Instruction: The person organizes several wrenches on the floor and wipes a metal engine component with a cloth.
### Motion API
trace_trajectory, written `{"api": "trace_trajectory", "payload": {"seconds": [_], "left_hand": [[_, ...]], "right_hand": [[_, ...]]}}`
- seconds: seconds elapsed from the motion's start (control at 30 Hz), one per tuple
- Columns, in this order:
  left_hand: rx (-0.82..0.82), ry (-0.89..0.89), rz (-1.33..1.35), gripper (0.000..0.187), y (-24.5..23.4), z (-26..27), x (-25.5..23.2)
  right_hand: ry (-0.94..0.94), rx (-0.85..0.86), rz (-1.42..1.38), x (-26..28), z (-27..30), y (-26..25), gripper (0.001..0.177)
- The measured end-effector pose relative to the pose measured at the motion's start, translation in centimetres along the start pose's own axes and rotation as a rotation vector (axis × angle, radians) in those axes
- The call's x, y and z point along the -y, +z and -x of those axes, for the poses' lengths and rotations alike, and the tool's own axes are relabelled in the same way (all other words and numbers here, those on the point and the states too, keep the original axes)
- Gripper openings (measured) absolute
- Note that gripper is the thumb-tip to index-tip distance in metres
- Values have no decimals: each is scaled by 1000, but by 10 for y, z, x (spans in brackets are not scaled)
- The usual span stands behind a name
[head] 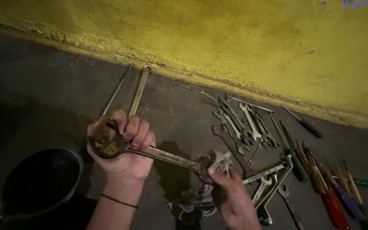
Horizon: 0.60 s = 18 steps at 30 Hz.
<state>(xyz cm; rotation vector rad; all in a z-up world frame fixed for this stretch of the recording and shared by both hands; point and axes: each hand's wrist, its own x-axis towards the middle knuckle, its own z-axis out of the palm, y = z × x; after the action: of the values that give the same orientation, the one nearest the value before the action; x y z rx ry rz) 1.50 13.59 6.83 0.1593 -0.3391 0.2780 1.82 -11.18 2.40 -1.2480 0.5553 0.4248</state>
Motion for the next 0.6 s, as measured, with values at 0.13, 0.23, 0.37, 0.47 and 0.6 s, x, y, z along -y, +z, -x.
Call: {"api": "trace_trajectory", "payload": {"seconds": [0.13, 0.23, 0.37, 0.47, 0.6], "left_hand": [[-20, -19, -125, 40, 1, 1, 3], [-3, 4, -81, 45, 2, 2, 10], [21, 14, -50, 44, 2, 1, 4], [-10, 10, -45, 42, 3, 0, 1], [-69, 30, -116, 42, 3, 0, 4]], "right_hand": [[29, 195, -86, -7, -1, 6, 67], [44, 144, -125, 1, 15, 20, 59], [100, 232, -333, 20, 24, 19, 72], [31, 422, -297, 9, 9, 14, 63], [74, 273, -165, -13, -6, 19, 50]]}}
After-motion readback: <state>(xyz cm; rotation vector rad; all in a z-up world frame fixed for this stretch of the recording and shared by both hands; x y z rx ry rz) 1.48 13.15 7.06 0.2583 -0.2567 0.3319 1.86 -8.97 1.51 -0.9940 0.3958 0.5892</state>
